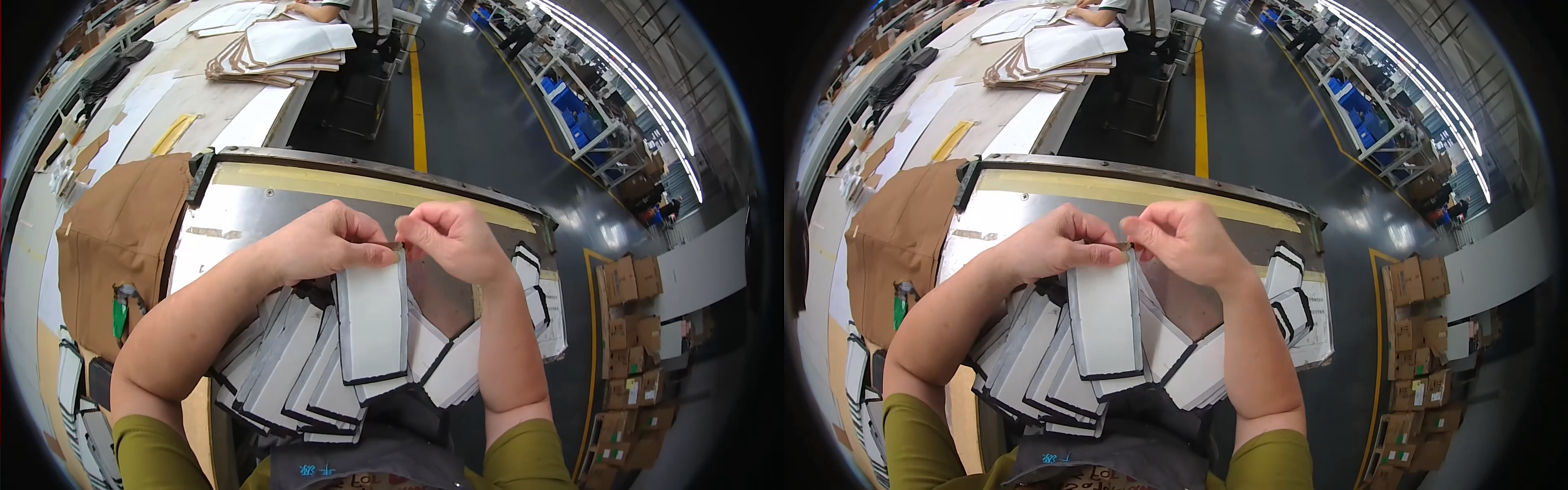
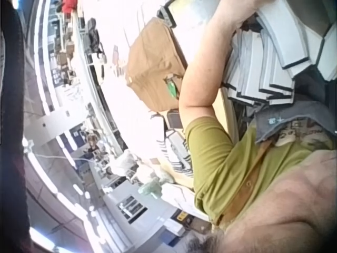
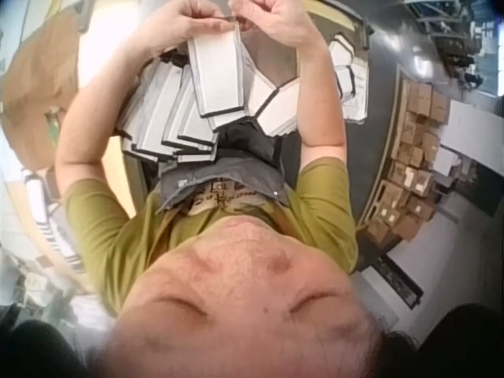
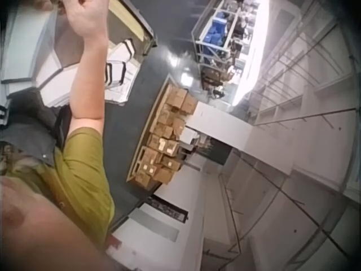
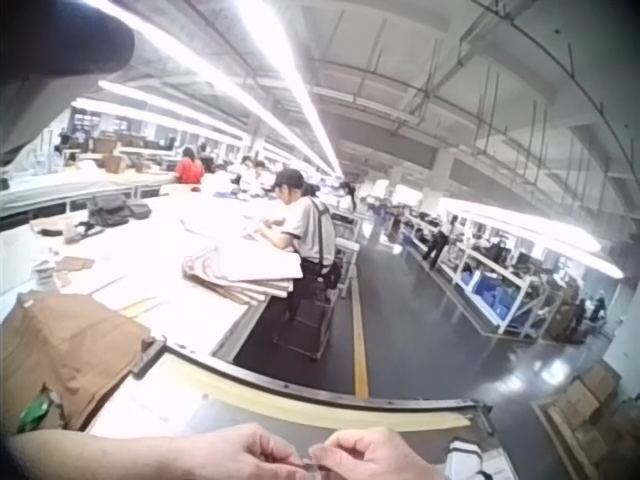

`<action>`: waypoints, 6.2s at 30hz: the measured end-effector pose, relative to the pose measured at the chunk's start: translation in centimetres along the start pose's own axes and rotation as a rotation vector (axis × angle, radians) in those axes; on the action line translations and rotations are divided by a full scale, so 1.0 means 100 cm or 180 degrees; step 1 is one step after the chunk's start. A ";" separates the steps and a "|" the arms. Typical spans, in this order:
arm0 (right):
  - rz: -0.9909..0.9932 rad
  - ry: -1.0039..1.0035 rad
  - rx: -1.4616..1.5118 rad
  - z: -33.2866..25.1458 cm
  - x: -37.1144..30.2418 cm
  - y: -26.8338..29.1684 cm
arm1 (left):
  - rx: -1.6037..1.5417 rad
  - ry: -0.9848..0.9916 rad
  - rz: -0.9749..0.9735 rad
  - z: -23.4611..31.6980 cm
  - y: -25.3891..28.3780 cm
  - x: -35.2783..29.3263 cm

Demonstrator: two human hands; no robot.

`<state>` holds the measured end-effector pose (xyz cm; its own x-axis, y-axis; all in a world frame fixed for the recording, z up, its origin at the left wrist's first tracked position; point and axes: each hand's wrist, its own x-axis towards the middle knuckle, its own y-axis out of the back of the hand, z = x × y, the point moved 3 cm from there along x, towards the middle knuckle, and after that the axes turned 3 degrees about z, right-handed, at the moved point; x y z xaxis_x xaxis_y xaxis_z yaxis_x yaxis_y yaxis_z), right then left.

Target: Folding and stacking rectangular white and black leather panels on a workbench.

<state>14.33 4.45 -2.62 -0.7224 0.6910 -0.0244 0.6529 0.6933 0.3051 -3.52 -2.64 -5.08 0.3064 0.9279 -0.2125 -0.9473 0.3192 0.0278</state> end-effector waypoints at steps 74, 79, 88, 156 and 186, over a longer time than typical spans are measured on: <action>0.0284 -0.0267 0.0181 -0.006 -0.006 0.001 | -0.0057 -0.1135 0.0752 0.004 0.001 0.003; 0.0325 -0.0164 0.0123 -0.006 -0.007 0.000 | -0.0358 -0.0831 0.0579 0.004 0.002 0.002; 0.0338 -0.0003 0.0003 -0.010 -0.008 -0.001 | -0.0416 -0.0893 0.0508 0.002 0.003 0.005; -0.0183 0.1912 -0.3278 -0.057 0.007 -0.013 | -0.0999 -0.0258 0.0399 -0.009 -0.005 0.009; -0.0253 0.1801 -0.3363 -0.059 0.003 -0.012 | -0.1172 -0.0231 0.0212 -0.013 -0.006 0.015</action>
<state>11.97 2.65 2.62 -0.9226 0.2827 0.2624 0.2838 0.0367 0.9582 -2.65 -1.72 -6.68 0.2364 0.9597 -0.1519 -0.9315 0.1793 -0.3164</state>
